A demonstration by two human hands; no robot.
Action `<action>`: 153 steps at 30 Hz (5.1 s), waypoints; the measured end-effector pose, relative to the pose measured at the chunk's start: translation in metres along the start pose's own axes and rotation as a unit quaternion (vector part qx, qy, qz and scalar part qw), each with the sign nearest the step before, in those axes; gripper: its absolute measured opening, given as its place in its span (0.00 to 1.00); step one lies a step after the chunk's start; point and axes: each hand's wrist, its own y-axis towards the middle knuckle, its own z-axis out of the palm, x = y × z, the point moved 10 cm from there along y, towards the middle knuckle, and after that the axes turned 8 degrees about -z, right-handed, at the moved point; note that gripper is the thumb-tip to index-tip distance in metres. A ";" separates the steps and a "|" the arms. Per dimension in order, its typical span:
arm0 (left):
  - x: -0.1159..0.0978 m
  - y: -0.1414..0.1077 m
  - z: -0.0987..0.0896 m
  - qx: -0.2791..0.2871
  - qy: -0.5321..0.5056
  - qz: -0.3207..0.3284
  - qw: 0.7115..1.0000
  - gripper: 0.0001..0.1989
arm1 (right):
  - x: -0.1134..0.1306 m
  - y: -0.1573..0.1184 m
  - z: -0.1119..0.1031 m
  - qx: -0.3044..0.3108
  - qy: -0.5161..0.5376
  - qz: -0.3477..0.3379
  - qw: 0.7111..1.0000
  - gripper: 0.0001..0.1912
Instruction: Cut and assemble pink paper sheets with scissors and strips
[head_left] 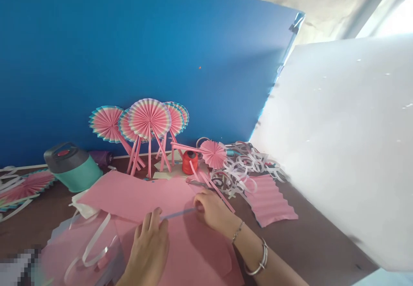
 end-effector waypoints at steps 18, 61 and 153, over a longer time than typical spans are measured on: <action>0.011 -0.008 -0.059 -0.249 -0.019 -0.023 0.968 0.20 | -0.002 0.006 0.009 0.010 -0.090 0.015 0.996 0.07; -0.064 -0.030 -0.015 0.027 -0.106 0.330 0.938 0.21 | -0.110 -0.062 -0.117 -0.574 0.215 0.149 0.776 0.08; -0.040 -0.004 -0.002 0.128 -0.122 0.185 0.967 0.24 | 0.004 0.014 0.015 -0.019 0.134 0.039 0.990 0.22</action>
